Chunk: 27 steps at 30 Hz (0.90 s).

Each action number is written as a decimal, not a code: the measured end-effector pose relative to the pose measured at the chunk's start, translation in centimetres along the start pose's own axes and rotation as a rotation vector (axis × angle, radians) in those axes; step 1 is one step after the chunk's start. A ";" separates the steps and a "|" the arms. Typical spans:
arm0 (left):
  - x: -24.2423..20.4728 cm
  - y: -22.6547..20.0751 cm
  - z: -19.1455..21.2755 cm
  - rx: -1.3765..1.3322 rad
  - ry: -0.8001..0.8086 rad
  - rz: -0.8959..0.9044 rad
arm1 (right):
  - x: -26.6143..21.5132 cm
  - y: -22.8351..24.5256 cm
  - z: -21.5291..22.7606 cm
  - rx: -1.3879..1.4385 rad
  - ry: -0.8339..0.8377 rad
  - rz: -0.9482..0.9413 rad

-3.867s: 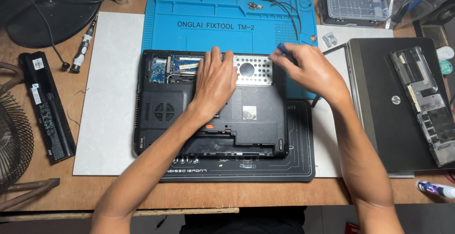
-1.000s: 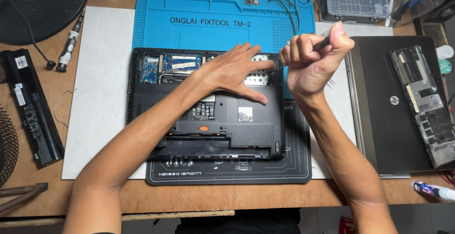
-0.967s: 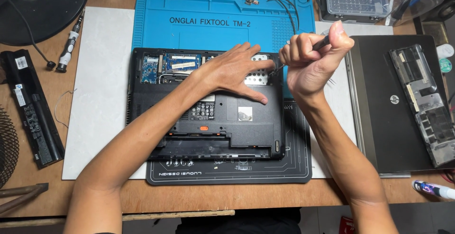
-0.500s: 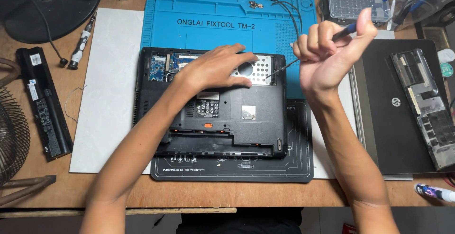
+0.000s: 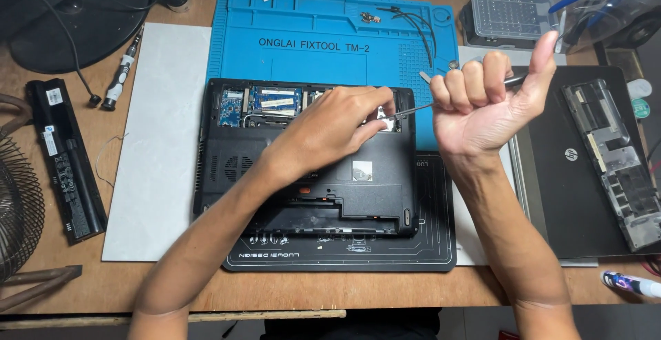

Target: The person removes a hard drive from a laptop, then installs a metal bracket into the drive bay and secures it with screws. The laptop remains open on the workbench throughout the process.

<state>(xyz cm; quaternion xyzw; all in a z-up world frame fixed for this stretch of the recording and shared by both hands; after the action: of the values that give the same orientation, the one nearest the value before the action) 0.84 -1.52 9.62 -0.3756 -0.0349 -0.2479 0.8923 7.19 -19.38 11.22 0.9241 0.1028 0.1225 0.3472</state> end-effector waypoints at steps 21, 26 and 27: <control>-0.9 2.6 4.0 0.023 -0.054 0.132 | 0.5 -1.2 0.7 -0.479 0.078 -0.141; -1.2 2.7 4.8 0.045 -0.018 0.166 | 0.4 -1.2 0.7 -0.499 0.072 -0.097; -1.3 2.7 5.0 0.053 -0.004 0.200 | 0.4 -1.3 0.7 -0.479 0.056 -0.081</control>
<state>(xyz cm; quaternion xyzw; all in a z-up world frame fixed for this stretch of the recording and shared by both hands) 1.59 4.10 11.10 -0.3538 -0.0056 -0.1556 0.9223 7.65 -18.79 9.90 0.8068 0.1172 0.1549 0.5579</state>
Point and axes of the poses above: each hand's wrist, its own x-axis towards the middle knuckle, its own z-axis out of the back of the hand, y = z × x, the point moved 2 cm from there along x, towards the middle knuckle, and after that the axes turned 2 degrees about y, right-handed, at the moved point
